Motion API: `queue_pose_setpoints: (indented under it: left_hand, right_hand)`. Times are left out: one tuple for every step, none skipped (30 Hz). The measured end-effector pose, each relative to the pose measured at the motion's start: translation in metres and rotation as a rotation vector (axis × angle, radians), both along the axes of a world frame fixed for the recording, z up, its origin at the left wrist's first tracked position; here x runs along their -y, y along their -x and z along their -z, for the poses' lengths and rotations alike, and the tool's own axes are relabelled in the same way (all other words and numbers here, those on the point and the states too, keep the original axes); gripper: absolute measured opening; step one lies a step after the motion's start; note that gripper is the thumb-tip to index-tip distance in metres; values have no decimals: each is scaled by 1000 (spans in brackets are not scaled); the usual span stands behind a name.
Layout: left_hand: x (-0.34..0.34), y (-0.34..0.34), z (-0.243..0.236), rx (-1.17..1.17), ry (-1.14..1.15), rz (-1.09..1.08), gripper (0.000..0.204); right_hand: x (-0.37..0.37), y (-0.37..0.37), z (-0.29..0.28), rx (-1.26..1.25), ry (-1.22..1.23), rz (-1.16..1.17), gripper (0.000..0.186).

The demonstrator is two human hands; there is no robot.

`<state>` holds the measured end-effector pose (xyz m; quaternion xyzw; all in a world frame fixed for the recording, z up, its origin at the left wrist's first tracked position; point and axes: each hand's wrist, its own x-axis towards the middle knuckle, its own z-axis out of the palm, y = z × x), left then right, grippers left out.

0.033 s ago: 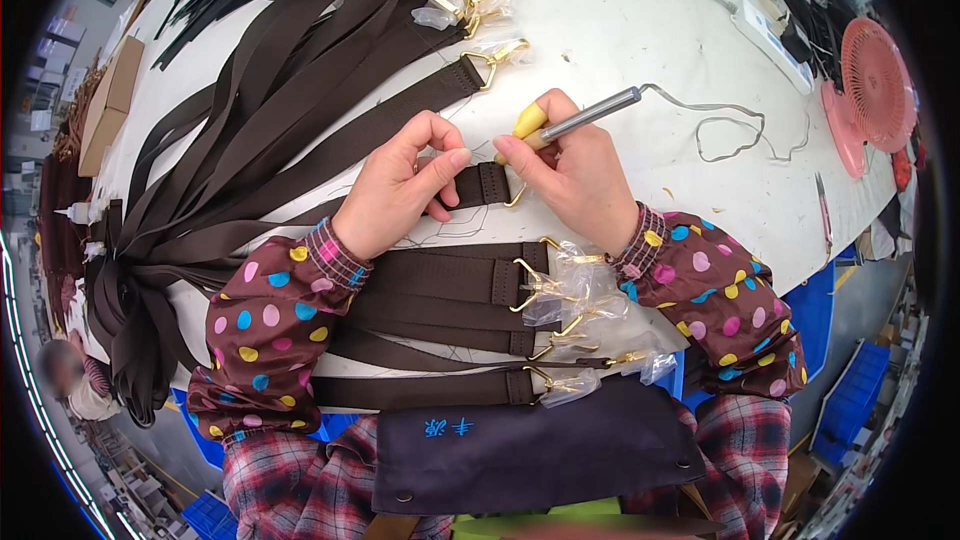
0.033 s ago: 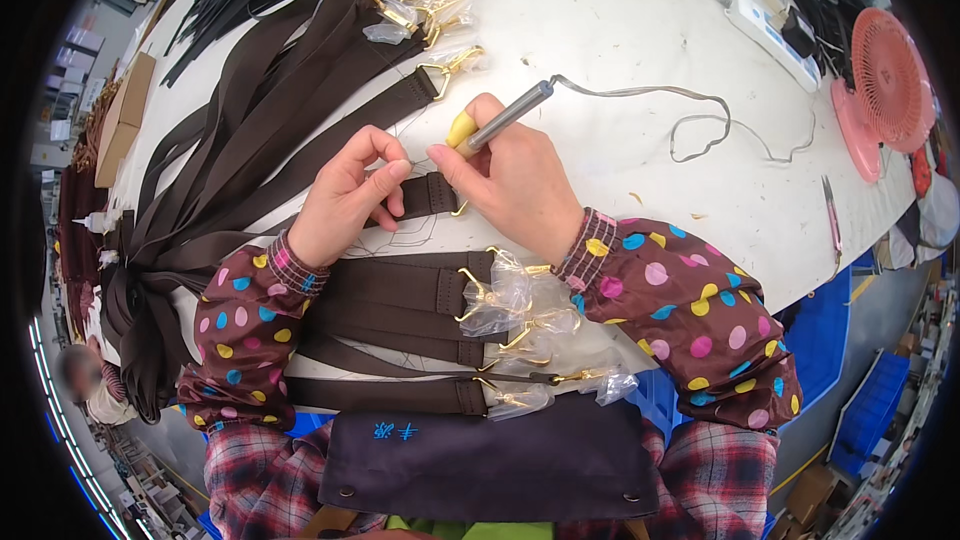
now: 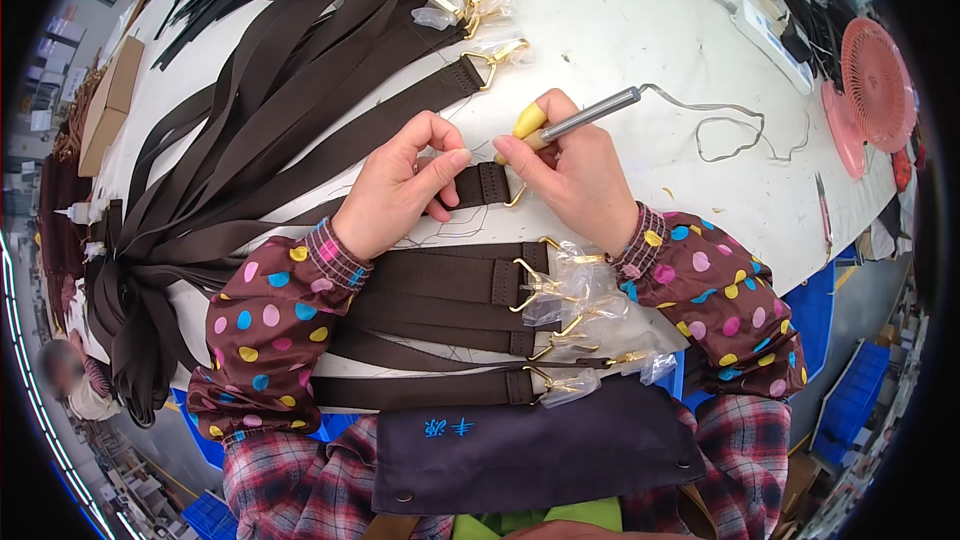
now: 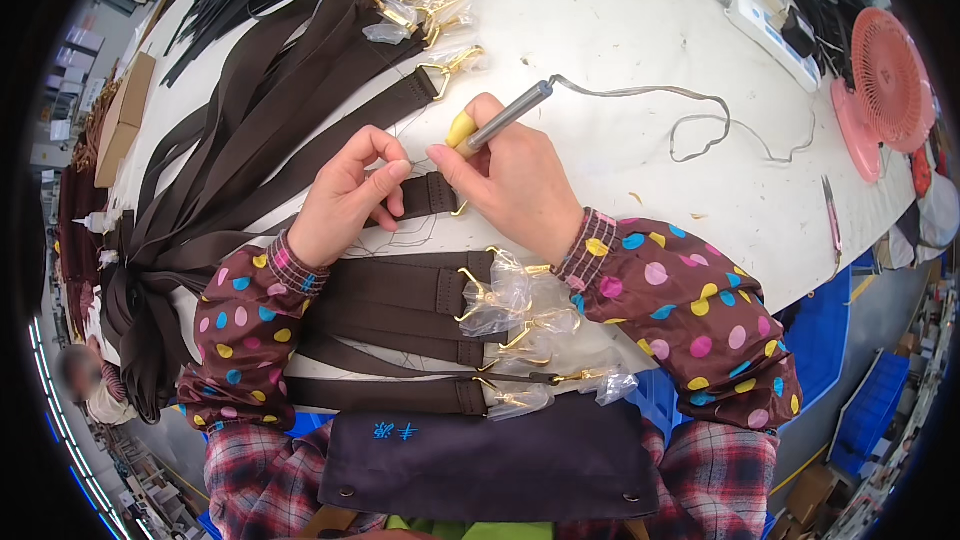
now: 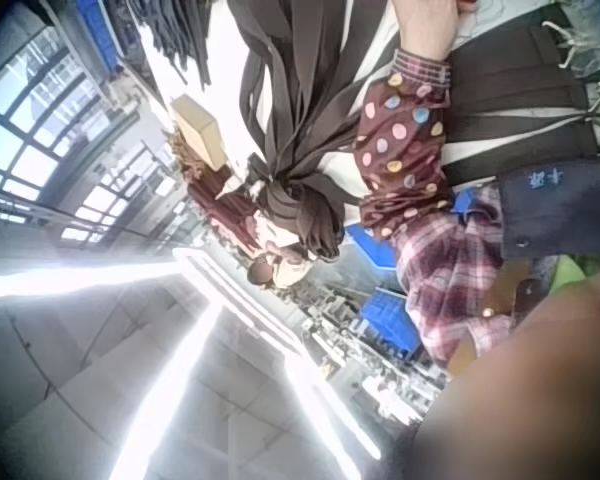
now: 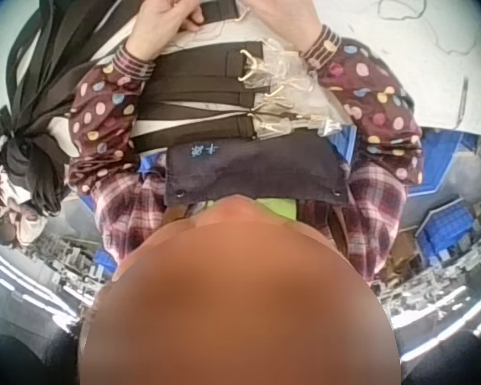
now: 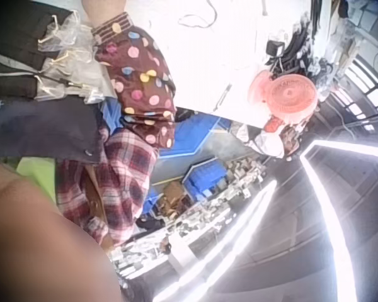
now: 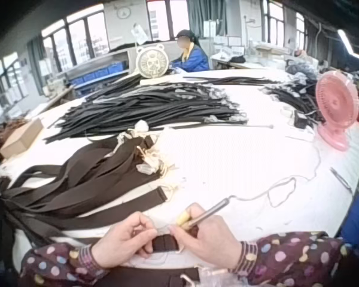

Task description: The recorder uses a heated tool to burnish and finish the ends of leather straps near the metal buckles.

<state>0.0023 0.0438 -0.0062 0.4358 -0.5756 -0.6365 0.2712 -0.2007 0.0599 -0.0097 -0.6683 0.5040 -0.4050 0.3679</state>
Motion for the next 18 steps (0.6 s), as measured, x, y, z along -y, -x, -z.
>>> queue_pose_setpoints:
  left_hand:
    - [0, 0, 0, 0, 0, 1, 12]
    - [0, 0, -1, 2, 2, 11, 12]
    - [0, 0, -1, 4, 3, 20, 11]
    - [0, 0, -2, 5, 3, 20, 11]
    - [-1, -1, -2, 2, -1, 29, 11]
    - [-1, -1, -2, -1, -4, 38, 11]
    - [-1, -1, -2, 0, -3, 38, 11]
    - [-2, -2, -2, -10, -4, 50, 12]
    - [-2, -2, -2, -20, -4, 64, 12]
    - [-2, -3, -4, -19, -3, 64, 12]
    - [-1, -5, -7, 9, -21, 81, 11]
    - [-1, -6, -10, 36, -39, 99, 11]
    - [1, -11, -17, 36, -40, 101, 11]
    - [3, -17, -27, 335, 311, 236, 12]
    - [4, -21, -37, 632, 663, 367, 13]
    - [0, -21, -46, 735, 691, 344, 16]
    - [1, -20, -52, 733, 691, 347, 16]
    - [1, -18, -57, 776, 743, 365, 15]
  right_hand:
    - [0, 0, 1, 2, 0, -1, 30]
    - [0, 0, 1, 3, 0, -2, 30]
    - [0, 0, 1, 4, -1, -2, 30]
    - [0, 0, 0, 1, -2, 2, 30]
    - [0, 0, -1, -2, -3, 6, 30]
    - [0, 0, -1, -1, -3, 6, 30]
    - [0, 0, -1, -10, -4, 4, 30]
    - [0, 0, -1, -18, -6, 2, 30]
    - [0, 0, -1, -17, -5, 2, 30]
    - [0, 0, 0, -8, 5, 1, 30]
    - [-1, 0, 1, 0, 17, 0, 30]
    - [-1, 0, 0, 0, 17, 0, 30]
    - [-2, 1, 0, 30, 6, 1, 29]
    - [-2, 1, -1, 60, -6, 1, 28]
    - [-4, 1, -3, 59, -6, 3, 28]
    - [-6, 2, -5, 102, -11, 3, 27]
    - [-8, 2, -6, 144, -15, 3, 25]
    - [-8, 3, -6, 144, -17, 0, 25]
